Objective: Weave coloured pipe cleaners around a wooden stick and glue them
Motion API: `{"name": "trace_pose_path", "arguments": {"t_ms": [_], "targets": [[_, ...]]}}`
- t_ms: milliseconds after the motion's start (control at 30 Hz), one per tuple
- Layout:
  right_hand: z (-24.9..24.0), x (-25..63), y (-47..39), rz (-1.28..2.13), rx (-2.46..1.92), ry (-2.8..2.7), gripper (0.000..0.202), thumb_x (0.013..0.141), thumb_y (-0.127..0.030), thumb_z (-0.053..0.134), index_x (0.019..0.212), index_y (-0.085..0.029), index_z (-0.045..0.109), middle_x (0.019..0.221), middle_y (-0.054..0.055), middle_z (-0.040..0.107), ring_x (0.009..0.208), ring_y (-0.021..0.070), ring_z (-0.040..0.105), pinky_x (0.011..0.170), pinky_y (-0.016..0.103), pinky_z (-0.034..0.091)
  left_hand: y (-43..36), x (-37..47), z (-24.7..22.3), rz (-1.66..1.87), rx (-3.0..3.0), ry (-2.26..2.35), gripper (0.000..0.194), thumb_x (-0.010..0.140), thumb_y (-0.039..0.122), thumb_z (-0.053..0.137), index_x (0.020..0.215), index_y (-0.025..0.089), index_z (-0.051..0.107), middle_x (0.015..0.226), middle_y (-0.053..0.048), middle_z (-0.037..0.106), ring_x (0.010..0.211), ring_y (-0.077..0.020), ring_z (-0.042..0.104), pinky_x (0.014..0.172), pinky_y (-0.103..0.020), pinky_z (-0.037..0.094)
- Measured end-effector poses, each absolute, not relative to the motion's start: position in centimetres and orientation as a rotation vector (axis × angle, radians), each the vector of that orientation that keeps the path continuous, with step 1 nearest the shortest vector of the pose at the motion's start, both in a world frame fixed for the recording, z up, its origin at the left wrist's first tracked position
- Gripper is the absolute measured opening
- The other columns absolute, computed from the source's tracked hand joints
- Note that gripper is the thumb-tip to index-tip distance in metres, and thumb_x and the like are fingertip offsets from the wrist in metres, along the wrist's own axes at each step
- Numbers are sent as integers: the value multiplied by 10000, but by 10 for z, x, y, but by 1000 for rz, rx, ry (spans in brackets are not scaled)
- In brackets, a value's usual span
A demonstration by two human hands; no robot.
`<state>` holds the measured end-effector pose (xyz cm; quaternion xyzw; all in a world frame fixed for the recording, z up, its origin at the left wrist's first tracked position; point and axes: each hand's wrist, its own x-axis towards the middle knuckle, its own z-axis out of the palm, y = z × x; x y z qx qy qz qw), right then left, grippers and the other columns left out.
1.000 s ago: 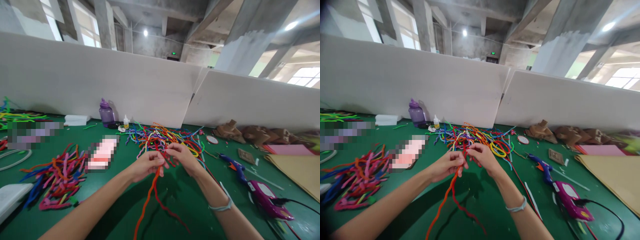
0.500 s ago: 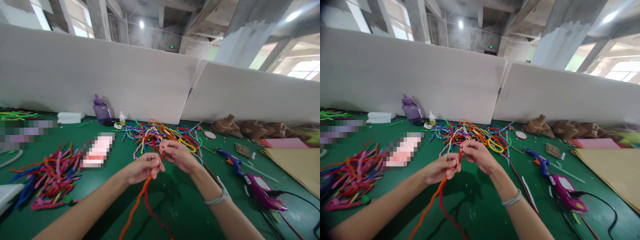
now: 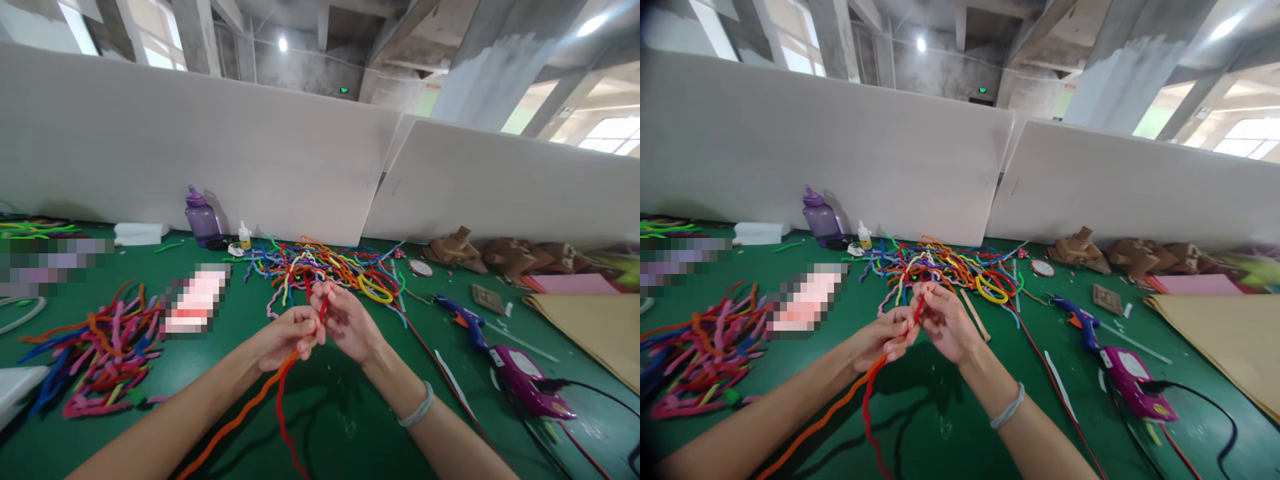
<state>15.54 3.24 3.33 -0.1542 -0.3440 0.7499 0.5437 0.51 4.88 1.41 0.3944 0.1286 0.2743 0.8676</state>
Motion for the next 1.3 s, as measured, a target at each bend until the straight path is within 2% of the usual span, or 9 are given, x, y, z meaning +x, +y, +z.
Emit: {"name": "trace_pose_path", "arguments": {"t_ms": [133, 367, 600, 800, 867, 967, 1067, 1200, 1300], "targets": [[32, 154, 31, 1796, -351, -811, 94, 803, -218, 646, 811, -157, 575, 781, 1, 514, 482, 25, 353, 317, 116, 184, 48, 6, 12, 546, 811, 261, 275, 684, 326, 793, 674, 76, 680, 453, 29, 490, 350, -7, 368, 372, -102, 403], [31, 150, 30, 1715, -458, -810, 129, 812, -253, 637, 792, -163, 546, 630, -36, 513, 384, 9, 352, 292, 119, 150, 49, 5, 5, 513, 771, 269, 297, 684, 348, 789, 690, 75, 674, 432, 51, 440, 324, 6, 339, 368, -90, 402], [26, 148, 29, 1723, -441, -802, 128, 834, -273, 607, 795, -183, 526, 571, -53, 503, 367, 21, 351, 283, 129, 126, 46, 7, 7, 554, 730, 271, 289, 658, 301, 813, 812, 109, 660, 591, 16, 587, 332, 22, 303, 356, -83, 408], [26, 144, 28, 1572, -575, -777, 133, 793, -259, 634, 837, -210, 519, 569, -69, 504, 375, 40, 398, 285, 144, 147, 47, 9, 9, 575, 746, 289, 263, 678, 269, 801, 822, 104, 656, 624, -3, 621, 364, 5, 381, 389, -96, 440], [28, 149, 30, 1530, -654, -809, 143, 767, -269, 643, 819, -208, 525, 570, -69, 508, 408, 52, 449, 303, 142, 195, 49, 8, 11, 594, 768, 302, 214, 710, 247, 777, 802, 98, 654, 666, -26, 644, 411, -20, 468, 442, -128, 480], [38, 164, 36, 1477, -741, -858, 144, 740, -267, 639, 743, -195, 514, 570, -69, 514, 445, 57, 490, 341, 141, 248, 53, 6, 17, 672, 804, 336, 130, 749, 207, 739, 744, 116, 646, 854, -57, 676, 687, -111, 634, 695, -242, 549], [50, 178, 39, 1474, -795, -910, 132, 730, -235, 631, 697, -182, 515, 518, -67, 511, 411, 52, 460, 349, 146, 244, 58, 3, 23, 823, 889, 463, 104, 738, 193, 744, 722, 128, 663, 991, -46, 659, 916, -155, 617, 844, -268, 496], [59, 180, 37, 1501, -1021, -1213, 125, 727, -249, 648, 719, -169, 552, 516, -45, 574, 392, 58, 454, 376, 162, 282, 60, 3, 27, 873, 936, 554, 147, 739, 243, 746, 795, 118, 695, 863, -53, 682, 795, -143, 627, 755, -237, 494], [59, 174, 35, 1395, -1074, -1368, 153, 741, -289, 645, 725, -170, 551, 543, -38, 599, 394, 57, 458, 389, 171, 297, 57, 5, 28, 874, 938, 582, 186, 726, 268, 755, 769, 101, 686, 753, -63, 689, 711, -151, 639, 699, -244, 506]]}}
